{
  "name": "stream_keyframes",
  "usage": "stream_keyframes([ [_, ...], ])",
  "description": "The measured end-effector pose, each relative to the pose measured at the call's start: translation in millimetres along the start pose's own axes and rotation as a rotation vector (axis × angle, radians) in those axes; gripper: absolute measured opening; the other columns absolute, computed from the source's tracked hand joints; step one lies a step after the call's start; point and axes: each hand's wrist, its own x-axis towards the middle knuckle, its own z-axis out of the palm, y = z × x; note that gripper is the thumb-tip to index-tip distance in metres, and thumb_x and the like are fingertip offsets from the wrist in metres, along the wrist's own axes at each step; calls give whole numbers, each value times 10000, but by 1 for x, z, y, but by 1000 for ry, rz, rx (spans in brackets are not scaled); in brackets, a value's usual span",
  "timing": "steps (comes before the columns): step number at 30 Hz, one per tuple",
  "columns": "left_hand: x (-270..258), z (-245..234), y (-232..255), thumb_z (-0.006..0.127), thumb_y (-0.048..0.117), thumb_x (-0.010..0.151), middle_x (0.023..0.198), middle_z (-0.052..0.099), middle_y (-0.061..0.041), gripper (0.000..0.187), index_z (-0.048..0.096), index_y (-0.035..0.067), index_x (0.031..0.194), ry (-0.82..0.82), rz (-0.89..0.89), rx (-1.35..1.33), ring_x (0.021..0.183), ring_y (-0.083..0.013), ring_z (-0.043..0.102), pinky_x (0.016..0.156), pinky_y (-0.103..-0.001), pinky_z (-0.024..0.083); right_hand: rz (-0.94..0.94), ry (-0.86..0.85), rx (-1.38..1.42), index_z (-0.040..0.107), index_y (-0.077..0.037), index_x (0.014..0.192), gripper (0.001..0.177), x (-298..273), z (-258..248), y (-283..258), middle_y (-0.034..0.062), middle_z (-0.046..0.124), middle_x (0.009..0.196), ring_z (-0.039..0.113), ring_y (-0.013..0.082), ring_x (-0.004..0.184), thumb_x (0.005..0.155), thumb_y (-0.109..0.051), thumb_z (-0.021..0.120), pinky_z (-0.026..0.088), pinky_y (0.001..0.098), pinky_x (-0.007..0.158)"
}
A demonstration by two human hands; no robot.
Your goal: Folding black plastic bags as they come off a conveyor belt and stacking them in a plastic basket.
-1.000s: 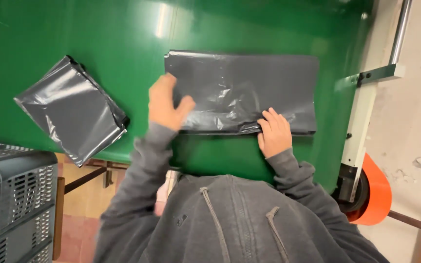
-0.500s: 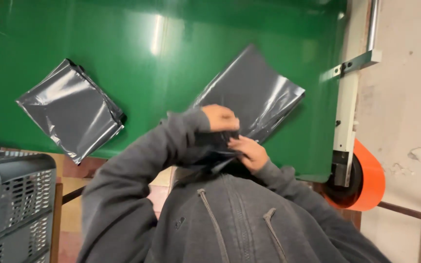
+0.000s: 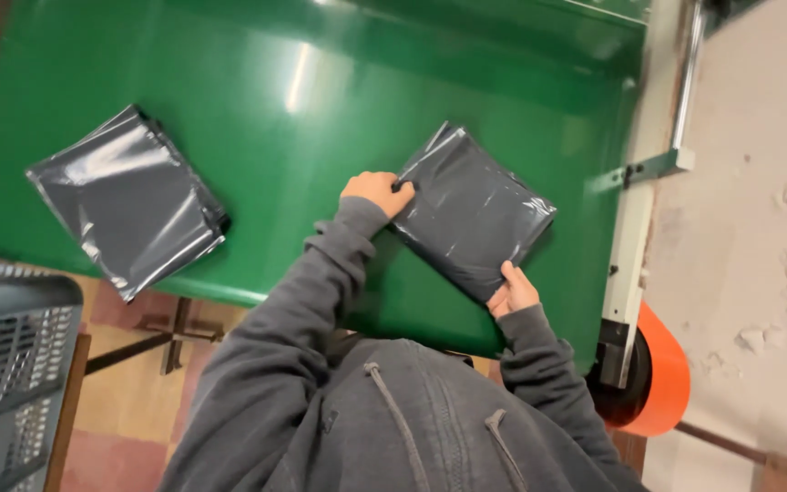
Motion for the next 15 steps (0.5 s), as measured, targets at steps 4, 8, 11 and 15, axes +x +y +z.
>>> stream_keyframes([
  [4, -22, -14, 23, 509, 550, 807, 966, 764, -96, 489, 749, 149, 949, 341, -27, 144, 1015, -358, 716, 772, -568, 558, -86, 84, -6, 594, -88, 1077, 97, -5, 11, -3, 251, 682, 1216, 707, 426, 1101, 1064, -181, 622, 566, 642, 952],
  [8, -6, 12, 53, 642, 511, 746, 1029, 724, -119, 499, 720, 113, 1036, 422, -87, 34, 1066, -368, 663, 771, -571, 547, -156, 111, -128, 613, -115, 1151, 114, 34, -63, 7, 215, 676, 1228, 717, 358, 1095, 1064, -178, 650, 589, 562, 957],
  [11, -8, 21, 46, 633, 306, 810, 829, 647, -56, 151, 695, 177, 860, 576, 109, 137, 901, -320, 653, 623, -543, 549, -177, 264, -469, 562, -278, 1120, 144, 43, -88, 0, 40, 657, 987, 698, 161, 627, 1048, -325, 677, 626, 278, 512],
  [15, -77, -41, -5, 519, 371, 956, 1078, 554, -4, 195, 565, 232, 1084, 722, 693, 91, 932, -237, 632, 582, -385, 551, -912, 169, -1140, 683, -117, 1268, 271, 26, 21, -8, 112, 719, 1170, 700, 303, 1033, 1016, -213, 712, 569, 444, 929],
])
